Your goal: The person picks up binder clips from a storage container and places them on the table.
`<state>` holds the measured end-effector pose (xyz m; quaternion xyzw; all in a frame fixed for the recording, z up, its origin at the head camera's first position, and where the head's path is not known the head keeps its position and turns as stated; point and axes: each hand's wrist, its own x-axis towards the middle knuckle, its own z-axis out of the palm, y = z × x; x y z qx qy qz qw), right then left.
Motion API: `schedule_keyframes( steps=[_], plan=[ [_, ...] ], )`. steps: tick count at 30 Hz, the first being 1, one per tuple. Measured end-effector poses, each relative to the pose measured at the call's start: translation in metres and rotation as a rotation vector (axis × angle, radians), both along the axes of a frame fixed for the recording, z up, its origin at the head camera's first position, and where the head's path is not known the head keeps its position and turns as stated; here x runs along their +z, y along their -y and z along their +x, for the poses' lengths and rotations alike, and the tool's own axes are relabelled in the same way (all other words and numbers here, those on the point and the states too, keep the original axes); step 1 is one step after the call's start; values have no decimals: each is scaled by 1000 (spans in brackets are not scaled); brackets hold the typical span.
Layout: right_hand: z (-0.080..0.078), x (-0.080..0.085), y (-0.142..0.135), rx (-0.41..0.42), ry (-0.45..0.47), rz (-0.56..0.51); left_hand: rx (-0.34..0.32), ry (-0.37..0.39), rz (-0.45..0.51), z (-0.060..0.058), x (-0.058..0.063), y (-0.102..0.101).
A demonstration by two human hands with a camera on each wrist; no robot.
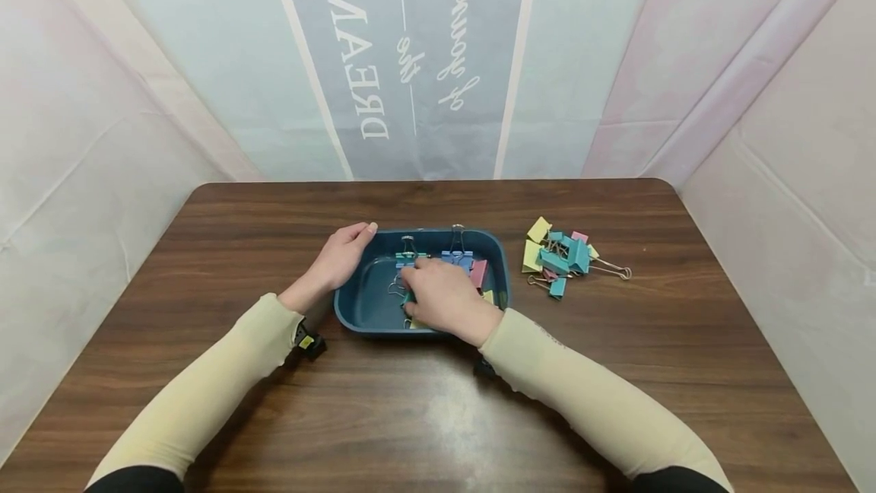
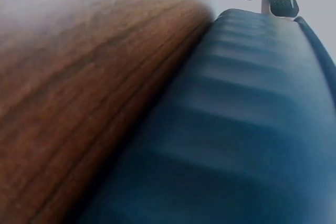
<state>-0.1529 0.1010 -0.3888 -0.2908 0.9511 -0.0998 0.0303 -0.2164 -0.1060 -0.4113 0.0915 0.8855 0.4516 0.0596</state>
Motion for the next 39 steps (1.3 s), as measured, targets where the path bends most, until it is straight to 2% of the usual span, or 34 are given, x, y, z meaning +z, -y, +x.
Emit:
schedule_keyframes(
  steps=[3,10,14,20,24,29,35,39],
  plan=[
    [0,1,-1,-3,-3,-27,-1,4,3,0,1,0],
    [1,1,-8,12,19,-184,-5,4,-9,0,2,0],
    [4,8,-15,21,30,-239,2,-2,-10,0,2,-1],
    [10,24,-34,4,-11,-287,2,-8,-16,-1,2,-1],
    [10,33,-55,-43,-28,-335,2,-3,-16,-1,2,-1],
    [2,41,-88,-130,-53,-354,0,-12,-8,-2,3,0],
    [-4,40,-125,-226,-65,-381,2,-4,-15,0,4,1],
    [-3,36,-147,-274,-65,-349,-2,-1,-21,1,3,0]
  ],
)
